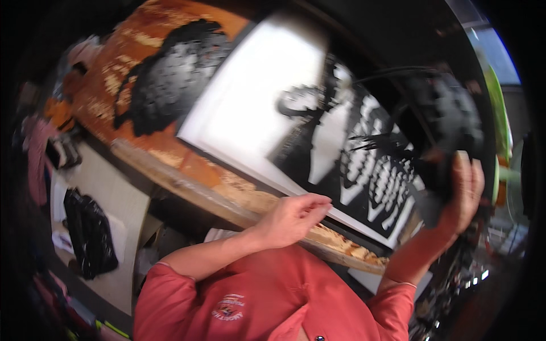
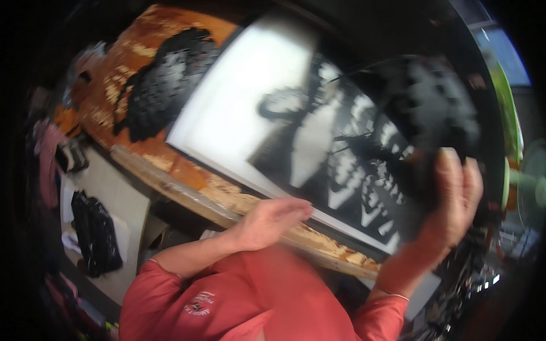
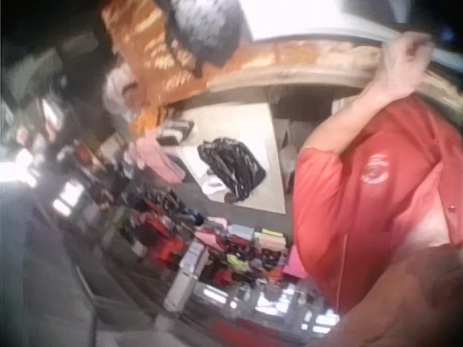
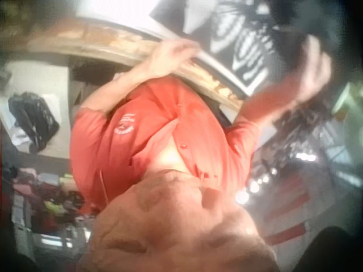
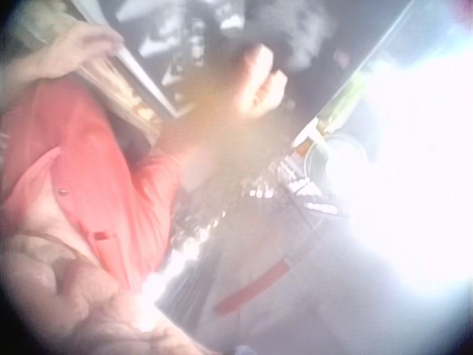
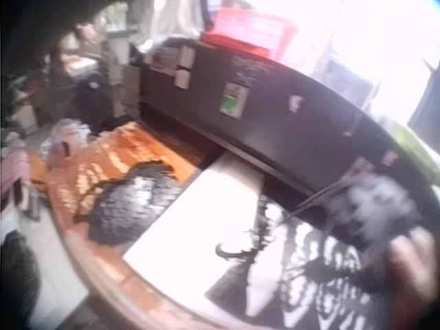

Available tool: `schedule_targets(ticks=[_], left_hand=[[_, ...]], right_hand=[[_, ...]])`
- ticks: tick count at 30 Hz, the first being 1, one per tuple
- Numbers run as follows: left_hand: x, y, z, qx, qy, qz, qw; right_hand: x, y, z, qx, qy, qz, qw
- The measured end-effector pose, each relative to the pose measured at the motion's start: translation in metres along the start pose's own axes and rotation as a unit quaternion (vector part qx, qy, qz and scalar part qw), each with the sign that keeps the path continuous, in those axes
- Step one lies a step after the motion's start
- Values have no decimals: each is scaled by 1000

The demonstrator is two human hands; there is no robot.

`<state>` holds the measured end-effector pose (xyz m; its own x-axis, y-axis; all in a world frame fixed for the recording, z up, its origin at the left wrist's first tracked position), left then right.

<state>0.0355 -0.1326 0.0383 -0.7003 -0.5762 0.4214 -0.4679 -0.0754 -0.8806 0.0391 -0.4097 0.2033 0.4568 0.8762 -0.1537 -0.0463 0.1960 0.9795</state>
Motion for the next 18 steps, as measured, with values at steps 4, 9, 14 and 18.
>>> schedule_targets(ticks=[4, 9, 14, 18], left_hand=[[-12, -3, -8, 13, -27, 20, 999], [-28, -1, -27, 41, -78, 126, 988], [-50, 1, -47, 90, -132, 141, 977], [-66, -4, -64, 96, -145, 85, 981]], right_hand=[[18, 70, 54, -345, 25, -618, 706], [140, 70, 110, -415, -18, -621, 665], [338, -15, 72, -376, 210, -440, 788], [433, -66, 21, -330, 373, -520, 694]])
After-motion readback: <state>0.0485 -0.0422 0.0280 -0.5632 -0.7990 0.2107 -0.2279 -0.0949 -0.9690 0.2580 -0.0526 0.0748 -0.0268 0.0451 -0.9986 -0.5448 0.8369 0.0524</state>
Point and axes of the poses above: each hand's wrist, its own z-axis towards the middle knuckle, its own x-axis out of the palm, y = z × x, the point moved 2 cm from there along z, towards the middle knuckle, and after that the axes turned 12 degrees about y, right-handed, at the moved point
